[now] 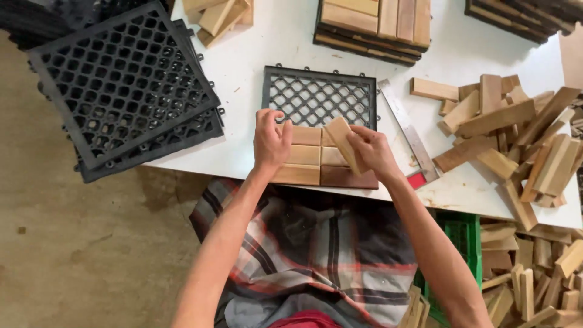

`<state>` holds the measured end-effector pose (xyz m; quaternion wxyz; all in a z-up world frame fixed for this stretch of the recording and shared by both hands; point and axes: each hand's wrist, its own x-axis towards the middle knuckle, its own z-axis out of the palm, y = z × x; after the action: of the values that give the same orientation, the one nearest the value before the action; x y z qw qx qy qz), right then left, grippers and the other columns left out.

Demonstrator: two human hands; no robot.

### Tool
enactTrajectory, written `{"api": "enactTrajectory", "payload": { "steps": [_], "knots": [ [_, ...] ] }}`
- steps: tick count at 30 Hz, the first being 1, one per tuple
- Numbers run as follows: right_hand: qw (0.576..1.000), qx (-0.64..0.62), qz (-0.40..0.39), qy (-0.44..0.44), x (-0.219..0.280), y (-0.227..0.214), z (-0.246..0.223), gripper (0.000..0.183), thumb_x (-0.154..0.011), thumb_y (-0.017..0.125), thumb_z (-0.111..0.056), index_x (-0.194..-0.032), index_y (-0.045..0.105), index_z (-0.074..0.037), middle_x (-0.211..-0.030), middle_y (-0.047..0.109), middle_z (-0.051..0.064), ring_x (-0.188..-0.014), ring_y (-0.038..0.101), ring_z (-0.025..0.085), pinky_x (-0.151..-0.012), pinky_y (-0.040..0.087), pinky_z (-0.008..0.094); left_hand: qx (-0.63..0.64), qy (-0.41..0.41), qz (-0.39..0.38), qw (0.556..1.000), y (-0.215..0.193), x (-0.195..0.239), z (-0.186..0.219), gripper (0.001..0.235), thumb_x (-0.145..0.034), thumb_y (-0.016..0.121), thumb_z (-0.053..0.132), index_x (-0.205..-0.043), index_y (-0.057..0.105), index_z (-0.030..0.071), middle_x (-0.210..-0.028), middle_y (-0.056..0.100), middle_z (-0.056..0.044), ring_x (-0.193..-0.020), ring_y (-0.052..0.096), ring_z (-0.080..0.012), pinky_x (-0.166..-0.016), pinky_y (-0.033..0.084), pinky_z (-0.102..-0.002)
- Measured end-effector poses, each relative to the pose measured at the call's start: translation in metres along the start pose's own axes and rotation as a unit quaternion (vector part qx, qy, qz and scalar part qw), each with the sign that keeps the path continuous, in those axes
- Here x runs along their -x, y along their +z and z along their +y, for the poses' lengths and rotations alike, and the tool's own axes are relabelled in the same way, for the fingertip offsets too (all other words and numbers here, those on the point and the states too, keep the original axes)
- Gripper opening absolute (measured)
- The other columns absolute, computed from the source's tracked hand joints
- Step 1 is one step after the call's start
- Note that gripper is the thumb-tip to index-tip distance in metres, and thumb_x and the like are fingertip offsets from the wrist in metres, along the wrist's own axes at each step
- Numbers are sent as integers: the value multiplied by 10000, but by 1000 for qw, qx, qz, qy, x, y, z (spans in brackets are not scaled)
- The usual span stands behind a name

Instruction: Assembling wooden floor tiles by placing small wood slats into a plastic grid base and aligning them with a square.

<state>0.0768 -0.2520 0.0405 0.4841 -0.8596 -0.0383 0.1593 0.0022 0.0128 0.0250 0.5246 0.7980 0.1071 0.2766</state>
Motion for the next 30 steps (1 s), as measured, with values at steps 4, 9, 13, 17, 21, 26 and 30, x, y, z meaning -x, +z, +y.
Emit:
{"api": "enactTrajectory", "payload": {
  "steps": [4, 9, 13, 17, 21, 26, 30],
  "knots": [
    [986, 163, 6, -25, -31, 39, -49, 324, -960, 680, -481, -1274, 717, -411, -1071, 766, -22, -1081, 699, 265, -949, 547, 436, -47, -10, 77, 996, -4, -1, -4, 117, -935, 610, 250, -1010, 597, 161, -1113, 553, 10, -778, 652, -216, -720, 559, -336],
    [937, 263, -60, -223, -70, 87, -88, 358, -999, 567, -516, -1328, 663, -412, -1119, 702, 2, -1105, 660, 352, -953, 535, 519, 63, -207, 83, 973, -15, -9, -4, 344, -1020, 441, 285, -1265, 584, 92, -1388, 505, -122, -1305, 541, -330, -1114, 434, -470],
    [859, 404, -22, -314, -83, 111, -63, 351, -1047, 511, -532, -1327, 671, -393, -1103, 556, 14, -1107, 586, 330, -983, 477, 474, 74, -226, 65, 969, -21, -6, -2, 414, -981, 427, 210, -1343, 572, 72, -1400, 552, -153, -1350, 535, -351, -1143, 430, -490],
    [868, 346, -30, -356, -86, 118, -54, 314, -1079, 519, -409, -1343, 647, -299, -1098, 486, 29, -1098, 510, 283, -946, 411, 393, 46, -243, 54, 967, -15, -11, -6, 470, -938, 416, 144, -1370, 599, 117, -1346, 628, -125, -1338, 563, -318, -1155, 425, -465],
    [880, 284, -30, -381, -86, 122, -52, 254, -1075, 557, -310, -1298, 651, -235, -1078, 470, 46, -1088, 497, 291, -992, 383, 403, 33, -236, 51, 970, -15, -13, -2, 495, -907, 419, 83, -1353, 629, 124, -1324, 667, -128, -1306, 597, -314, -1129, 462, -455],
    [907, 210, -25, -365, -92, 101, -32, 357, -1048, 590, -276, -1402, 620, -246, -1183, 524, 31, -1164, 536, 276, -1010, 396, 409, 17, -195, 61, 979, -8, -13, -17, 463, -911, 441, 51, -1319, 649, 110, -1304, 667, -134, -1259, 617, -336, -1098, 488, -457],
    [917, 244, 151, -277, -66, 77, -10, 353, -940, 711, -236, -1290, 686, -199, -1090, 576, 42, -1074, 593, 275, -925, 426, 445, -9, -156, 76, 985, 0, -10, -31, 413, -920, 467, 42, -1274, 672, 106, -1284, 671, -112, -1206, 640, -337, -1076, 507, -445]
  ]
}}
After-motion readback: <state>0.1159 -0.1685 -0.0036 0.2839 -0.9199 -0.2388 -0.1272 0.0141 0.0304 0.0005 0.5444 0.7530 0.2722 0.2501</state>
